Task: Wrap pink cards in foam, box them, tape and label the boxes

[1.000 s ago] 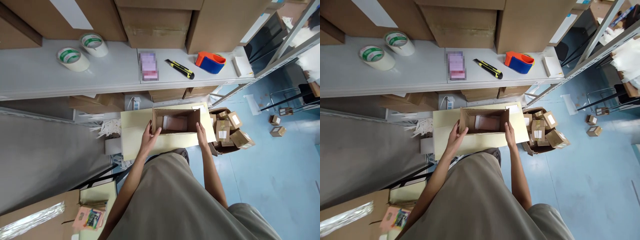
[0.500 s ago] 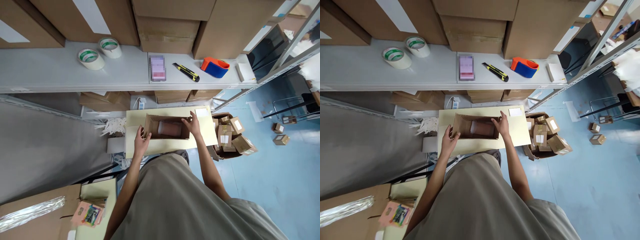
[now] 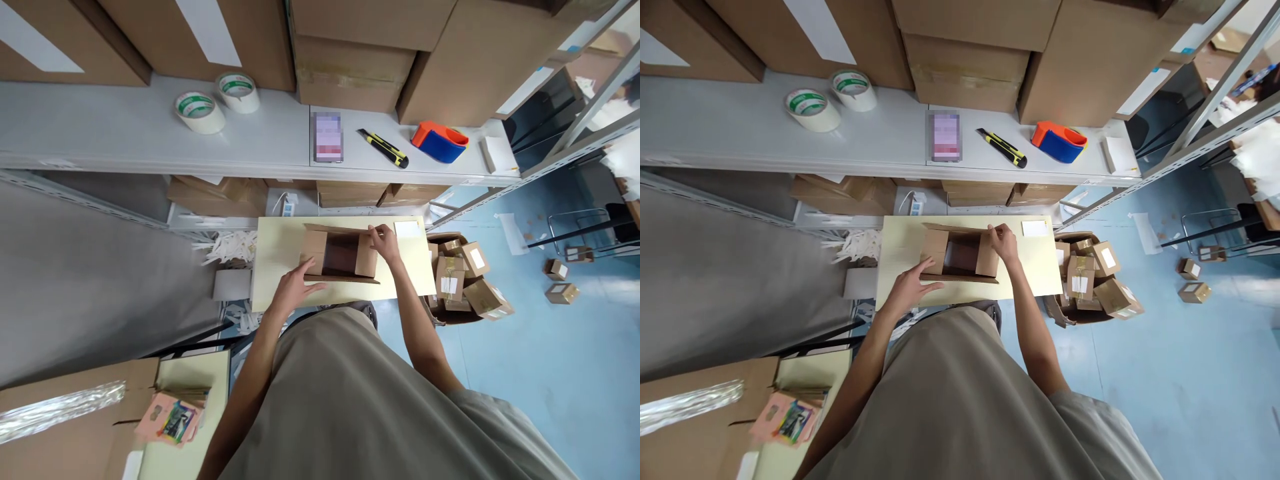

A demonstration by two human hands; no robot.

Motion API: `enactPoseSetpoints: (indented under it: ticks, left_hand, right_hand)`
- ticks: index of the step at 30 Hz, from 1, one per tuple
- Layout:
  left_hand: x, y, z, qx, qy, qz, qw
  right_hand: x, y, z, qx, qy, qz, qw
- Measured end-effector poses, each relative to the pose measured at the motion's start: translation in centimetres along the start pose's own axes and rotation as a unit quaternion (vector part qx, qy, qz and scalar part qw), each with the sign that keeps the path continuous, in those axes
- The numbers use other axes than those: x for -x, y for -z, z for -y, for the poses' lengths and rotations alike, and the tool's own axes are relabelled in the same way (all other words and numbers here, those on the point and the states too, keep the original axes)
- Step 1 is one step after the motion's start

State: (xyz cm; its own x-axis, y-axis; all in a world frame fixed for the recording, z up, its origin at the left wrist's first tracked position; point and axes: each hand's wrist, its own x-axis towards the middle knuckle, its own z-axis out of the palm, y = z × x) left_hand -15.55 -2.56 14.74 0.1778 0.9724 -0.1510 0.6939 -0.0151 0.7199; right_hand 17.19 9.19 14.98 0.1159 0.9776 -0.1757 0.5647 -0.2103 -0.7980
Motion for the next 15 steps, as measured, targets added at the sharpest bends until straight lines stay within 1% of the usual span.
enactPoseSetpoints:
  ticks: [2,3,6,8,10,12,15]
  left_hand:
    - [-0.7,0.0,0.1,-0.008,0.011,-0.006,1.000]
    - [-1.2,-0.1,0.1,-0.010,0.017,-0.023,1.000]
    - [-2.8,-0.9,0.0,-0.030,0.022,-0.117,0.992]
    - [-4.1,-1.5,0.1,-0.044,0.014,-0.161,0.986]
    - [-5.3,-2.0,0.4,-0.038,0.017,-0.164,0.986]
    - [-6.2,-2.3,0.7,-0.022,0.042,-0.152,0.987]
    - [-6.9,-2.5,0.9,-0.017,0.081,-0.151,0.985]
  right_hand:
    - [1.1,-0.1,-0.8,0.011,0.020,0.017,1.000]
    - [1.7,0.0,-1.3,0.021,0.031,0.025,0.999]
    - [3.6,0.3,-2.6,0.039,0.057,0.031,0.997]
    - [4.9,0.5,-3.3,0.023,0.060,0.026,0.998]
    - [6.0,0.4,-3.8,-0.017,0.034,0.022,0.999]
    - [7.2,0.0,-4.0,-0.048,-0.009,0.025,0.999]
    - [8.8,-1.1,-3.9,-0.022,-0.065,0.012,0.998]
